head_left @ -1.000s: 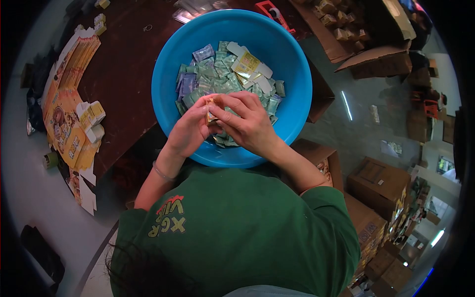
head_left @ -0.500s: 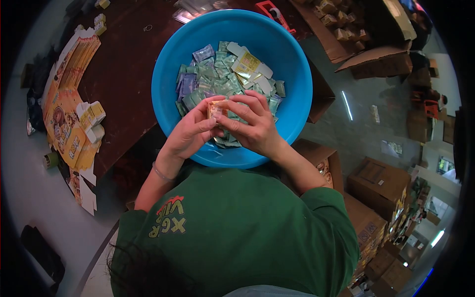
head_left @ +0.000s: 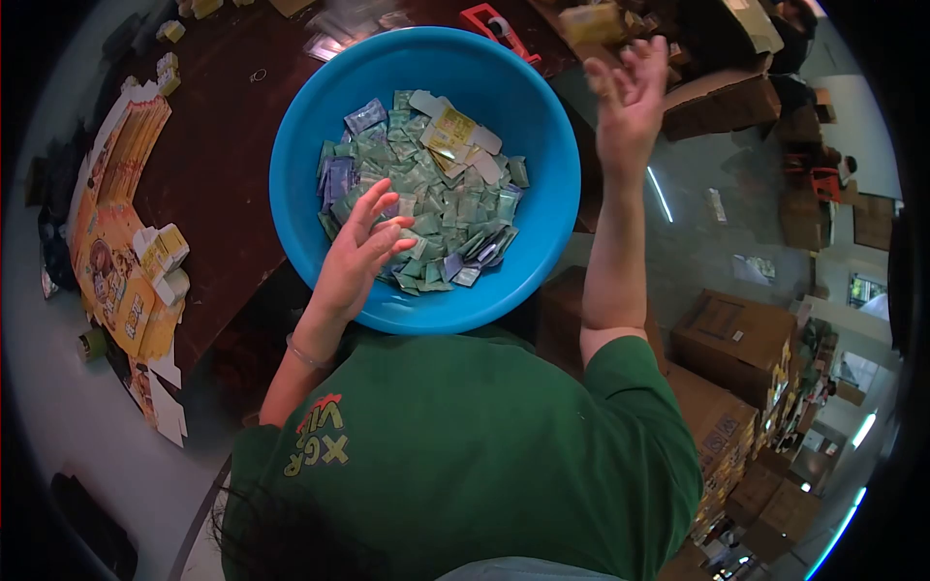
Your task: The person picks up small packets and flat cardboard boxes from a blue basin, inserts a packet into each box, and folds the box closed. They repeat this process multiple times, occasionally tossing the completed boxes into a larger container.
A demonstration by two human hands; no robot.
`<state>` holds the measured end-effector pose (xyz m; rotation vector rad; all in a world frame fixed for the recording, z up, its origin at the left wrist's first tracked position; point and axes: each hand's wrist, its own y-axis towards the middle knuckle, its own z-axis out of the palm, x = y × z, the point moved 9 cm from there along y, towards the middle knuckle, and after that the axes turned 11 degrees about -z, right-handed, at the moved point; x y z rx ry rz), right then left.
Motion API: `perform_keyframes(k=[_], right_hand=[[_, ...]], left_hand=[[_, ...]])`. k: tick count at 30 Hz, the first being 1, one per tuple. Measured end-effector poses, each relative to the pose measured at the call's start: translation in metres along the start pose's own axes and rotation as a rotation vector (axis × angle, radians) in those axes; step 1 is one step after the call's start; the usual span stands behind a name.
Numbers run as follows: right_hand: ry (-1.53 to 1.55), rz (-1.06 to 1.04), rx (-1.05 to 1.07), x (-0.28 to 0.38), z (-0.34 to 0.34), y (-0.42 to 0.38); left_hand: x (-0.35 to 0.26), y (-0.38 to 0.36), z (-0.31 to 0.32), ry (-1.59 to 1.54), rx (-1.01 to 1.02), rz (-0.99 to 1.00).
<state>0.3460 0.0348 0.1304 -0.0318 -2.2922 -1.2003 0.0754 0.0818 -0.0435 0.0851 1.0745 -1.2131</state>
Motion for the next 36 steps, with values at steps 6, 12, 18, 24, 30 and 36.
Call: perform_keyframes(k=[6,12,18,24,30,36], right_hand=[[0.076,0.247,0.715,-0.044,0.098,-0.079],[-0.277,0.294,0.839,-0.082,0.16,-0.119],[0.042,0.435,0.358,-0.061,0.099,-0.085],[0.596,0.481,0.397,0.054,0.118,-0.127],[0.498,0.211,0.244,0.061,0.08,-0.104],[1.169,0.857,0.448,0.054,0.114,-0.141]], left_hand=[[0.001,0.002,-0.002,-0.01,-0.006,-0.001],[0.008,0.001,0.01,0.057,0.083,-0.037],[0.006,0.001,0.003,0.114,0.019,0.039],[0.004,-0.002,0.015,0.15,0.047,0.076],[-0.005,-0.008,0.038,0.069,0.351,0.062],[-0.021,-0.01,0.034,0.559,-0.019,0.188]])
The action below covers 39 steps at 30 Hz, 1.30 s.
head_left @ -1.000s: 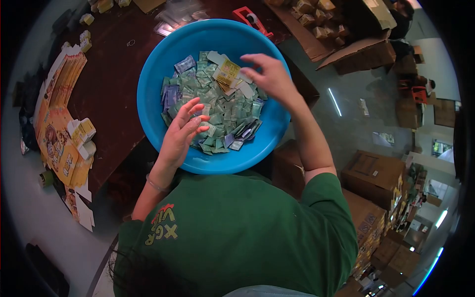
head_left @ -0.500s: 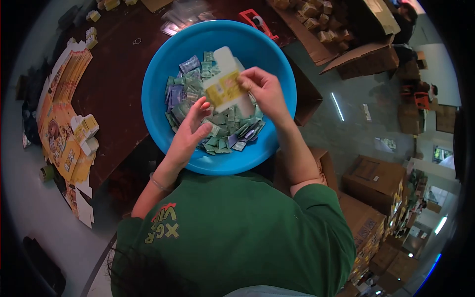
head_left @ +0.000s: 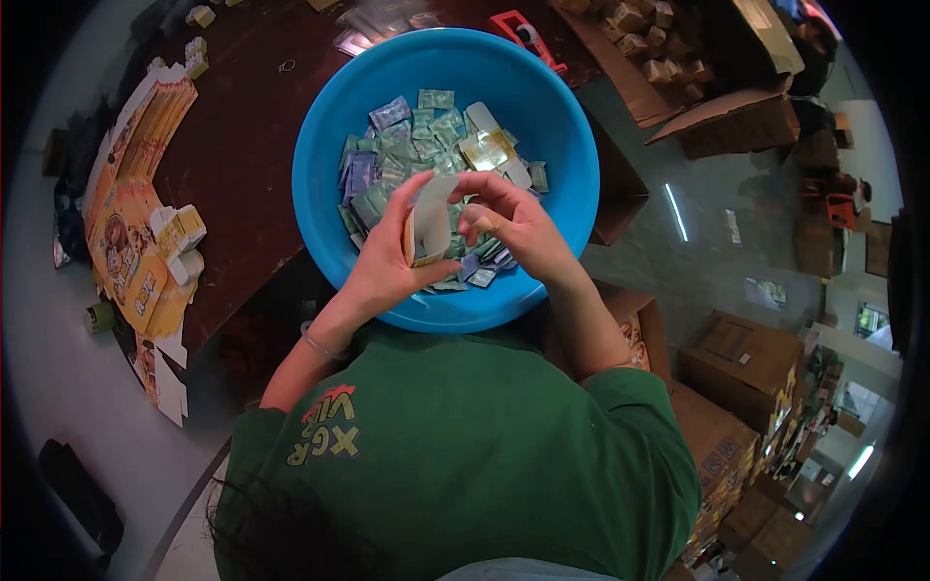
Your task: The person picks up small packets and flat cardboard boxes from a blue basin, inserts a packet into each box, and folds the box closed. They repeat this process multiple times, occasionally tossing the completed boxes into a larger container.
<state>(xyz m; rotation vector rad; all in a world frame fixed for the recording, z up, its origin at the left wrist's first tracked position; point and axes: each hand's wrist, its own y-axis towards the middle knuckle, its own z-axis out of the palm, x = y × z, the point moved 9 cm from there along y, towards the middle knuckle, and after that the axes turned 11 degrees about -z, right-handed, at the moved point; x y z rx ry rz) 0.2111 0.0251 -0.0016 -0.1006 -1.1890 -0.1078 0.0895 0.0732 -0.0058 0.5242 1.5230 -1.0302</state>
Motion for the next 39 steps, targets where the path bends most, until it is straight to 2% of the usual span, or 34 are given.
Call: perform_keyframes(k=[1,3,4,7,9,11,14,15,18,19,21,24,31,34,37,39], right_hand=[[0.039,0.062,0.063,-0.013,0.003,-0.001],[-0.085,0.135,0.087,-0.038,0.003,-0.001],[-0.098,0.008,0.112,-0.034,0.008,0.003],[-0.381,-0.158,0.087,-0.017,0.005,0.006],[-0.354,-0.185,0.016,-0.011,-0.003,0.008],[-0.352,-0.223,-0.032,-0.003,-0.008,0.01],[-0.379,-0.281,-0.064,0.007,-0.004,0.005],[-0.392,-0.297,-0.057,0.006,0.003,0.006],[-0.579,-0.4,0.011,0.013,0.014,0.006],[-0.621,-0.453,0.018,0.018,0.018,0.003],[-0.622,-0.497,0.063,0.027,0.027,-0.004],[-0.798,-0.627,0.048,0.035,0.032,-0.016],[-0.862,-0.693,-0.014,0.029,0.039,-0.021],[-0.894,-0.746,0.032,0.024,0.042,-0.019],[-0.936,-0.779,0.026,0.025,0.042,-0.018],[-0.937,-0.777,0.014,0.027,0.038,-0.018]], left_hand=[[-0.006,-0.001,-0.002,0.055,-0.065,0.071],[-0.009,0.0,0.005,0.231,-0.059,0.043],[-0.01,0.0,0.007,0.32,-0.056,0.029],[-0.008,0.006,0.008,0.396,-0.088,0.137],[-0.034,-0.007,0.005,0.769,-0.358,0.355],[-0.044,-0.021,0.001,0.866,-0.465,0.386],[-0.015,-0.011,-0.007,0.4,-0.225,0.095],[0.004,-0.001,-0.002,0.219,-0.129,0.17],[0.033,0.009,0.004,-0.351,0.059,-0.191],[0.036,0.009,0.0,-0.44,0.023,-0.219],[0.041,0.01,-0.005,-0.459,0.036,-0.222],[0.044,0.01,-0.006,-0.462,0.017,-0.223],[0.043,0.008,-0.006,-0.488,-0.002,-0.228],[0.041,0.006,-0.002,-0.744,0.07,-0.282],[0.024,-0.001,0.008,-0.991,0.244,-0.296],[0.023,-0.004,0.007,-0.924,0.271,-0.231]])
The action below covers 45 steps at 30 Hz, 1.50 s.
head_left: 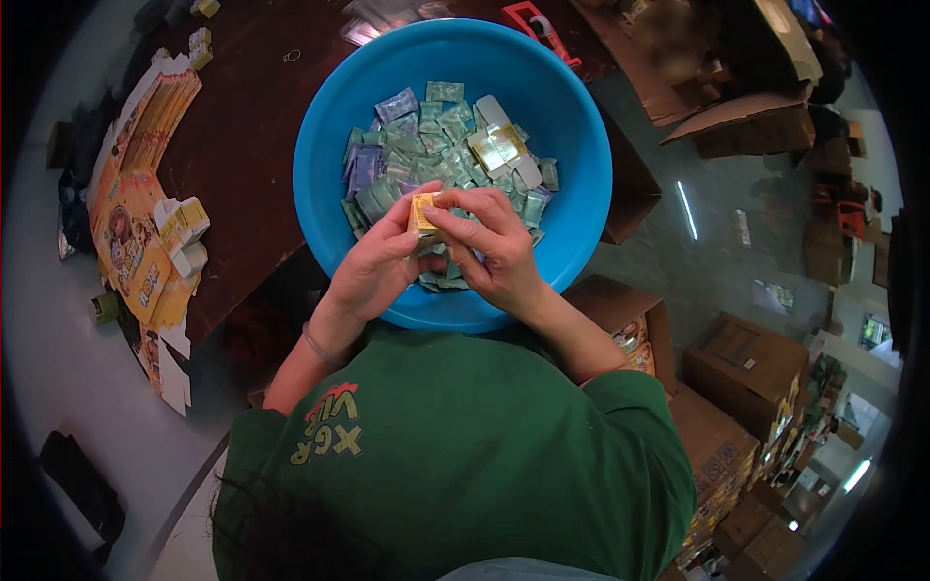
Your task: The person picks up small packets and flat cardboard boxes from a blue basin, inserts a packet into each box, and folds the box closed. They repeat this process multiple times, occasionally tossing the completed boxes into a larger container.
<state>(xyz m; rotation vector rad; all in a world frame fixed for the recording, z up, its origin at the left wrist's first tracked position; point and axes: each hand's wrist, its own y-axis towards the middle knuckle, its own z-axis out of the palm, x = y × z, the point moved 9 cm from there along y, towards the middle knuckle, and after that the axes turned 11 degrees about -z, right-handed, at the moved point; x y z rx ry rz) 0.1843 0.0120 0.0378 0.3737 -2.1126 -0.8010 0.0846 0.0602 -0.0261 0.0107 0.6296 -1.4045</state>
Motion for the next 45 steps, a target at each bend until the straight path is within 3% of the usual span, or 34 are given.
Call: perform_keyframes(k=[6,9,13,15,16,18,19,20,22,25,26,28,32,36,38,39,42,45], right_hand=[[-0.313,-0.255,0.083,0.021,0.0,-0.003],[-0.312,-0.277,0.146,0.019,0.005,-0.007],[0.119,0.223,0.09,-0.008,0.0,0.001],[0.204,0.302,0.067,-0.018,-0.002,0.0],[0.245,0.337,0.055,-0.023,-0.003,0.0],[0.599,0.506,-0.157,-0.034,0.008,-0.017],[0.757,0.592,-0.203,-0.031,0.019,-0.025],[0.748,0.591,-0.125,-0.023,0.028,-0.026],[0.473,0.442,0.119,-0.014,0.033,-0.021],[0.056,0.277,0.408,-0.047,0.006,-0.024],[-0.103,0.347,0.339,-0.07,-0.013,-0.029],[-0.442,0.295,0.45,-0.1,-0.023,-0.039],[-0.439,0.473,0.595,-0.119,-0.007,-0.063],[-0.368,0.321,0.1,-0.081,-0.065,-0.014],[0.309,0.442,-0.039,-0.059,-0.057,0.001],[0.416,0.346,0.042,-0.034,-0.049,0.017],[-0.308,-0.07,0.155,0.021,-0.027,0.043],[-0.511,-0.237,0.189,0.033,0.0,0.034]], left_hand=[[0.01,0.0,-0.016,0.056,0.009,-0.004],[0.016,0.001,-0.021,0.037,-0.002,-0.038],[-0.003,-0.002,0.0,0.296,-0.095,0.075],[-0.024,-0.011,0.002,0.605,-0.308,0.376],[-0.032,-0.018,0.011,0.544,-0.353,0.517],[-0.028,-0.023,-0.002,0.337,-0.401,0.557],[-0.013,-0.019,-0.013,0.157,-0.381,0.422],[-0.007,-0.013,-0.008,0.238,-0.295,0.348],[-0.004,-0.006,-0.002,0.334,-0.2,0.294],[-0.023,-0.016,-0.024,0.476,-0.334,0.407],[-0.026,-0.017,-0.025,0.502,-0.348,0.383],[-0.033,-0.021,-0.021,0.557,-0.376,0.337],[-0.032,-0.014,-0.017,0.579,-0.34,0.35],[-0.028,-0.014,-0.017,0.535,-0.352,0.288],[-0.027,-0.011,-0.017,0.567,-0.361,0.278],[-0.028,-0.01,-0.014,0.62,-0.352,0.299],[-0.021,-0.004,-0.014,0.681,-0.299,0.347],[-0.016,-0.002,-0.013,0.699,-0.277,0.31]])
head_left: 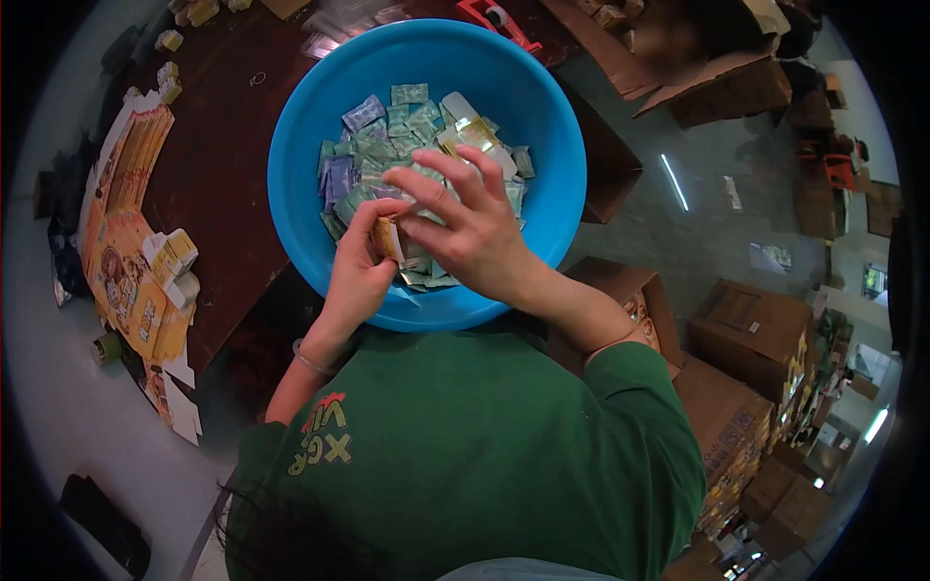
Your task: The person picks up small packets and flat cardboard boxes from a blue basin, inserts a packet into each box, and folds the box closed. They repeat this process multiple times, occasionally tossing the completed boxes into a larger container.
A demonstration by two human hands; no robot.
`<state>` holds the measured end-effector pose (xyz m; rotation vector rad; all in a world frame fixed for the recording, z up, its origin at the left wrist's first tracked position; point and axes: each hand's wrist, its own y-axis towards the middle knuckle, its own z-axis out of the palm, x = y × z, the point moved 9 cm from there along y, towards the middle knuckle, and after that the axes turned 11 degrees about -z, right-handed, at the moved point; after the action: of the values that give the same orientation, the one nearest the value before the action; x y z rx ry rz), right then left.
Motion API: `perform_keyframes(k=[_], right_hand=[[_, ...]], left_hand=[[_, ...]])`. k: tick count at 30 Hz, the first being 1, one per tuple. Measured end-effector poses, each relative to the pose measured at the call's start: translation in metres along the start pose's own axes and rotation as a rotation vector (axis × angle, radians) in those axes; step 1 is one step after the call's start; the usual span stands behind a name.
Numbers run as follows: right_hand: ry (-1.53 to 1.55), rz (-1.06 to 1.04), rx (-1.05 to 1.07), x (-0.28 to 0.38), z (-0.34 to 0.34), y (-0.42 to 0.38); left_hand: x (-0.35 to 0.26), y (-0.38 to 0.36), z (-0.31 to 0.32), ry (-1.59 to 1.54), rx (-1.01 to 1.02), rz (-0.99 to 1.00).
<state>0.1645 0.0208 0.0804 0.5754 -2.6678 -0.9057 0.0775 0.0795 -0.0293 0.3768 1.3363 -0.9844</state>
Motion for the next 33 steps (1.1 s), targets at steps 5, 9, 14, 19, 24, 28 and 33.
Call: perform_keyframes(k=[5,9,14,19,24,28,33], right_hand=[[-0.025,-0.02,-0.037,0.005,-0.001,-0.002],[0.217,0.028,-0.01,0.0,0.011,-0.009],[0.415,0.132,0.073,-0.015,0.018,-0.025],[0.181,0.186,0.134,-0.033,-0.006,-0.032],[0.445,0.25,-0.053,-0.025,-0.017,-0.025],[-0.001,0.157,-0.06,-0.011,0.0,-0.022],[-0.012,0.163,-0.044,-0.006,0.005,-0.013]], left_hand=[[0.009,-0.002,0.001,0.025,0.017,-0.088],[0.013,0.002,-0.004,0.104,-0.003,-0.073],[0.015,0.001,-0.004,0.024,-0.012,-0.12],[0.015,0.003,-0.01,-0.056,0.021,-0.135],[0.009,0.003,-0.009,0.138,-0.052,-0.03],[0.016,0.0,0.001,0.058,0.015,-0.099],[0.025,-0.003,0.002,0.006,0.043,-0.175]])
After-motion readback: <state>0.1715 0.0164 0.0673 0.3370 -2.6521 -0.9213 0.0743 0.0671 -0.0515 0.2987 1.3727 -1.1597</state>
